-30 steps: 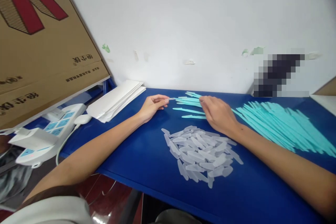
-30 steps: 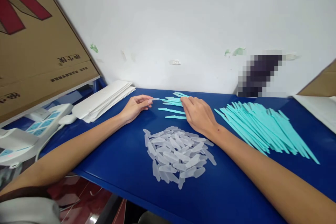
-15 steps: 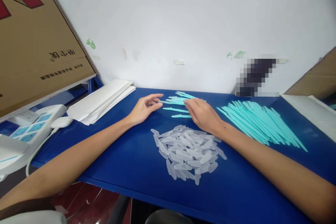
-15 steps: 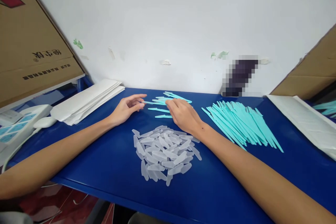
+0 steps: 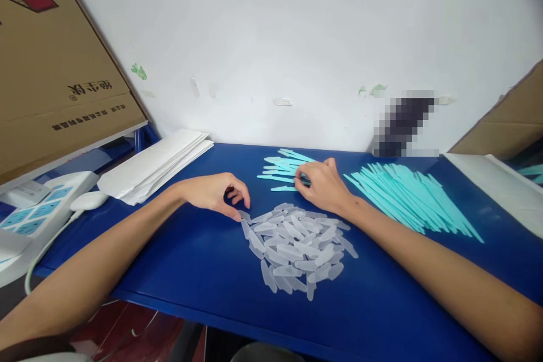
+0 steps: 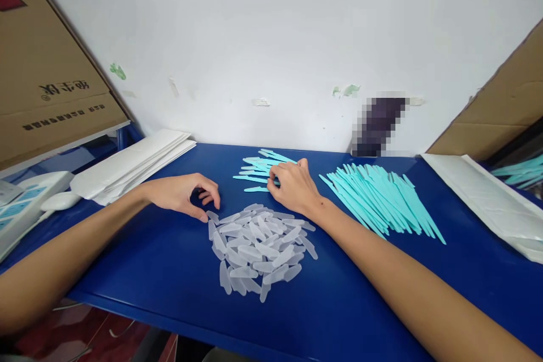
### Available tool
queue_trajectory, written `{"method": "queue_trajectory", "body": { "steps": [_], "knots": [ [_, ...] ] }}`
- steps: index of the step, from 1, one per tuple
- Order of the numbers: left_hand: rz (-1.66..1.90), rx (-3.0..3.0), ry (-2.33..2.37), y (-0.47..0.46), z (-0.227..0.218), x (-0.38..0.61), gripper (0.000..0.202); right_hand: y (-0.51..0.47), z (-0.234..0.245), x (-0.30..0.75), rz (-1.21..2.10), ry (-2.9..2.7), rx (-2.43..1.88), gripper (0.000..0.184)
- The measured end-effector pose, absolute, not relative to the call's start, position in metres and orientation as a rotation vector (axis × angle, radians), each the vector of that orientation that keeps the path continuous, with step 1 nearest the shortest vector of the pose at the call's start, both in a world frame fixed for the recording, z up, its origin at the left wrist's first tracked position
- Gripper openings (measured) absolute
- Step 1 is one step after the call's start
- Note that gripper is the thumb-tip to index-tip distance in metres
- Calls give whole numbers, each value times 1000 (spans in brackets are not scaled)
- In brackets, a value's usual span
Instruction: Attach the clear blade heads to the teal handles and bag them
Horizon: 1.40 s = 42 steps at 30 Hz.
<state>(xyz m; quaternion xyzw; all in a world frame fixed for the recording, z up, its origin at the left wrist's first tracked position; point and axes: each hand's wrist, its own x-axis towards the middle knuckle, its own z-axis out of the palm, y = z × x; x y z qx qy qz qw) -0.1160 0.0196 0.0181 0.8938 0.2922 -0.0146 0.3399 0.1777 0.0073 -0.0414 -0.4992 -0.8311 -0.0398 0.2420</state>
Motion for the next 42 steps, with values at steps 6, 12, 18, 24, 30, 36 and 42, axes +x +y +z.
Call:
{"method": "queue_trajectory", "body": {
  "steps": [6, 12, 18, 24, 30, 36, 42],
  "knots": [
    [22, 2327, 784, 27, 8, -118, 30, 12, -44, 180, 39, -2225, -1406, 24],
    [167, 2264, 922, 32, -1, -121, 32, 11, -43, 180, 108, -2194, -1385, 26],
    [473, 2144, 1043, 37, -14, -117, 32, 11, -43, 179, 86, -2257, -1373, 29],
    [845, 2220, 1232, 44, -29, -113, 30, 9, -37, 178, -28, -2381, -1367, 27],
    [929, 2117, 1291, 43, -28, -111, 29, 7, -38, 176, -249, -2373, -1312, 29],
    [919, 1849, 1265, 44, -24, -110, 34, 5, -39, 174, -307, -2314, -1304, 27],
    [930, 1812, 1249, 44, -24, -111, 30, 2, -39, 175, -207, -2320, -1367, 25]
  ]
}}
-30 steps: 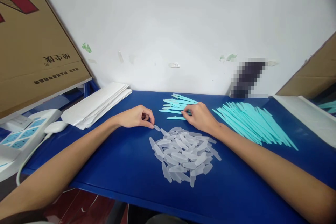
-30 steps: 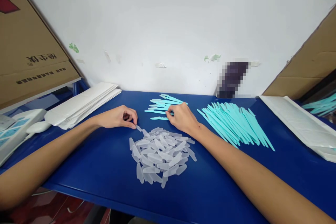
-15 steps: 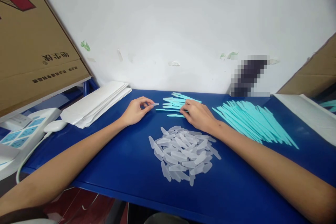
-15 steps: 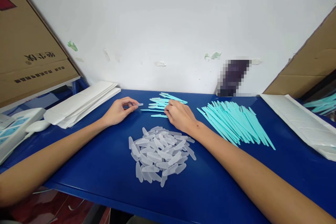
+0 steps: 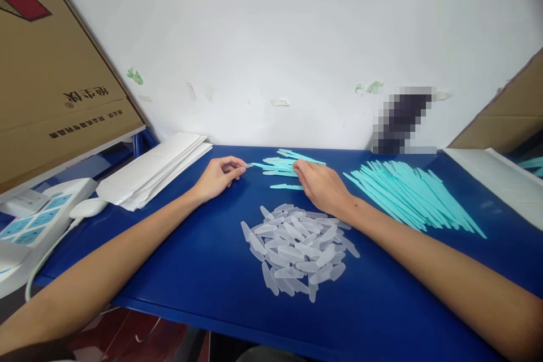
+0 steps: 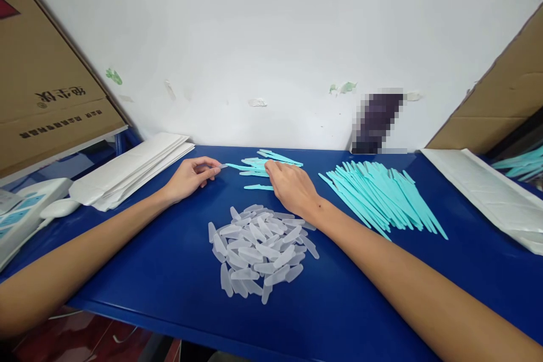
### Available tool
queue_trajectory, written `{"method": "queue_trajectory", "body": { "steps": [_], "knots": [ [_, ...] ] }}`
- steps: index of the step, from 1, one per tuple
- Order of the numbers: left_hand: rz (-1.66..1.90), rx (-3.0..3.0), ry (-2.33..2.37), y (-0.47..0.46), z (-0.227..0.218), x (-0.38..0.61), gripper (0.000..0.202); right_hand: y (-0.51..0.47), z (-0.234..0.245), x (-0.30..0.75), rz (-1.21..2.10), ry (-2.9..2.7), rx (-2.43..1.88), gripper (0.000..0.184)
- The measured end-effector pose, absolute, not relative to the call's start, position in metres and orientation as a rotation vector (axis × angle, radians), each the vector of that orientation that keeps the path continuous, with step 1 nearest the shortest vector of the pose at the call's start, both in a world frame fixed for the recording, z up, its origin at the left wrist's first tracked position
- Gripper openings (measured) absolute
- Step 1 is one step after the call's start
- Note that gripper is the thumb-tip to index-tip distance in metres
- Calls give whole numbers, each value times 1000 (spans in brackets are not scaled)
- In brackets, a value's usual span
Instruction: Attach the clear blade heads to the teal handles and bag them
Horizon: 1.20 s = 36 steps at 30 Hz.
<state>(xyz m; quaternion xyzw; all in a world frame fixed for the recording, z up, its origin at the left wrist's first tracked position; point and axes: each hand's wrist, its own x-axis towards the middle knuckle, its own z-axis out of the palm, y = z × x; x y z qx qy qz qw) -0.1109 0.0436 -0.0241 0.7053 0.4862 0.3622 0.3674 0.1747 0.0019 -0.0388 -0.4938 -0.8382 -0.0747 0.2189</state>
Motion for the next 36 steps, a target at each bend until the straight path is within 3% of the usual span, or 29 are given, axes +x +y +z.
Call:
{"method": "queue_trajectory", "body": {
  "steps": [11, 22, 32, 36],
  "knots": [
    [905, 1968, 1151, 43, -25, -113, 31, 1, -37, 175, -179, -2364, -1243, 25],
    [1098, 2112, 1015, 26, -27, -100, 22, 6, -42, 182, -198, -2365, -974, 33],
    [969, 2288, 1045, 22, -25, -99, 34, 4, -41, 178, -235, -2112, -1299, 31],
    [574, 2431, 795, 11, -14, -97, 25, 6, -44, 178, -298, -2098, -1386, 28]
  ]
}}
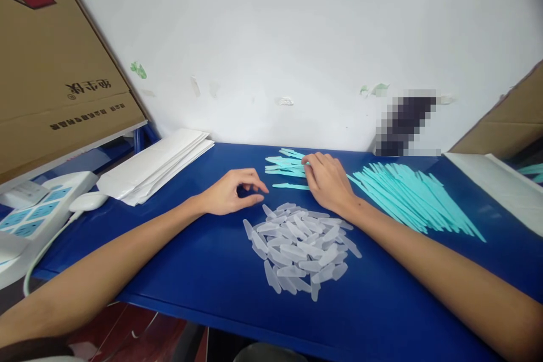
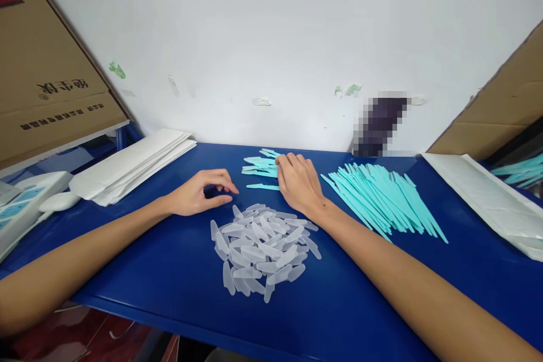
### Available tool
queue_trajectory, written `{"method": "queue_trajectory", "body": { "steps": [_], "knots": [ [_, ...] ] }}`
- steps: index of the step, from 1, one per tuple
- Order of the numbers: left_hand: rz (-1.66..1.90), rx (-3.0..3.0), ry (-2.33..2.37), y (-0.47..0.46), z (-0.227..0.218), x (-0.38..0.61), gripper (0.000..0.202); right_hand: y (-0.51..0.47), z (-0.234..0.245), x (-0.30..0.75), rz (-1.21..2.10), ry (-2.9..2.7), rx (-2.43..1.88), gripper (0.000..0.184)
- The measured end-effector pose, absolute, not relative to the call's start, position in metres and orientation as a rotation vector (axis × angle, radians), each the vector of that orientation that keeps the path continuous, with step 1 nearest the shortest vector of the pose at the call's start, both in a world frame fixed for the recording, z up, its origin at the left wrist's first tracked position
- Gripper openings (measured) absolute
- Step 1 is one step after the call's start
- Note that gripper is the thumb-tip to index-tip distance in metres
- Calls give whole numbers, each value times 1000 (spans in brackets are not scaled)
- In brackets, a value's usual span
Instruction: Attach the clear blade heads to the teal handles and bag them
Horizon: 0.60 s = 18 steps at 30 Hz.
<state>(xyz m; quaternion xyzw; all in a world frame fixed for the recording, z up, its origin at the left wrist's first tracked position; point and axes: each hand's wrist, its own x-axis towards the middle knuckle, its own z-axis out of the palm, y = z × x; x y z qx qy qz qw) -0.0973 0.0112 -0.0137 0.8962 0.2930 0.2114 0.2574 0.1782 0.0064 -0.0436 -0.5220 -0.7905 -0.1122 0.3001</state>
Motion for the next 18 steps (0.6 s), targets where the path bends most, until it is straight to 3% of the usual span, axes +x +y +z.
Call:
{"method": "queue_trajectory", "body": {
  "steps": [4, 10, 18],
  "knots": [
    [374, 2424, 675, 6, -10, -93, 24, 7, -45, 178, -315, -2113, -1368, 24],
    [372, 2350, 701, 10, -13, -93, 21, 3, -37, 178, -208, -2361, -1119, 13],
    [708, 2330, 1022, 20, -25, -94, 28, 9, -36, 179, -60, -2518, -1078, 21]
  ]
}}
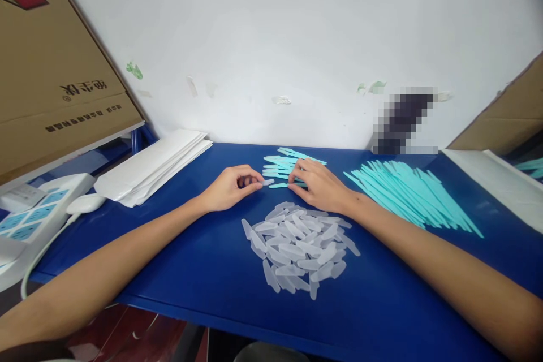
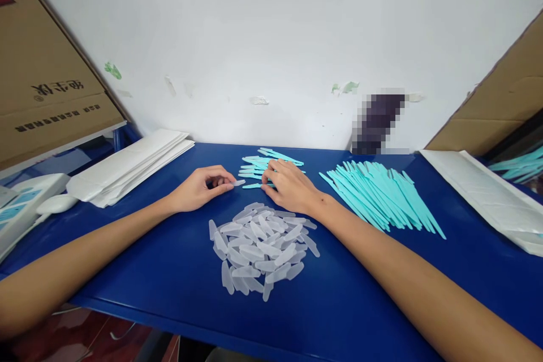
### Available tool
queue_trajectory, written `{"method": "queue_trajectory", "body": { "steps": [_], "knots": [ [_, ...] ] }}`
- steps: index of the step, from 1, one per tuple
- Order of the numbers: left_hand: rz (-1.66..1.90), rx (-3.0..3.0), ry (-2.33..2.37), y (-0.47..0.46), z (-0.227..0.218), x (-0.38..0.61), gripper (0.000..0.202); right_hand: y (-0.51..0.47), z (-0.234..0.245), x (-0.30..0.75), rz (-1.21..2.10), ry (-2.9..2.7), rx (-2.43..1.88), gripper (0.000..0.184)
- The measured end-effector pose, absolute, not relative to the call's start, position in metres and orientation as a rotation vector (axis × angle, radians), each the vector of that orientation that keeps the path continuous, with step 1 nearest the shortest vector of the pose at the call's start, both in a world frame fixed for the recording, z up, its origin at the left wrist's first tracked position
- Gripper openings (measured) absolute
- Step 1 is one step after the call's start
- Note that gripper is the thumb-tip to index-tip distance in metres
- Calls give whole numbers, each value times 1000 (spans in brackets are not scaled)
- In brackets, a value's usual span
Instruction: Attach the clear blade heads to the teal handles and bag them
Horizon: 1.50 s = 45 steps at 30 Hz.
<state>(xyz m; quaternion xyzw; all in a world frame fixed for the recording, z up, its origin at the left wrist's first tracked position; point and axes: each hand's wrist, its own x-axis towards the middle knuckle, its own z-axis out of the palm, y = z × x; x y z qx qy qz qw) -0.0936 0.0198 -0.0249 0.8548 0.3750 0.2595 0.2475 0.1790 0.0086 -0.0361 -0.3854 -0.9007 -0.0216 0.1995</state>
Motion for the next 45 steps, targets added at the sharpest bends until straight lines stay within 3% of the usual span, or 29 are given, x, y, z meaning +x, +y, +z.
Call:
{"method": "queue_trajectory", "body": {
  "steps": [6, 19, 29, 37, 45],
  "knots": [
    [697, 2530, 1149, 23, -28, -94, 24, 4, -36, 175, -250, -2538, -1030, 36],
    [744, 2476, 1127, 23, -26, -94, 30, -5, -31, 172, -289, -2532, -1225, 33],
    [918, 2522, 951, 8, -25, -78, 23, 2, -39, 177, -320, -2520, -804, 27],
    [946, 2435, 1076, 18, -30, -86, 36, 2, -42, 177, -207, -2323, -1181, 35],
    [664, 2839, 1319, 33, -21, -107, 44, 2, -34, 175, -73, -2345, -1483, 59]
  ]
}}
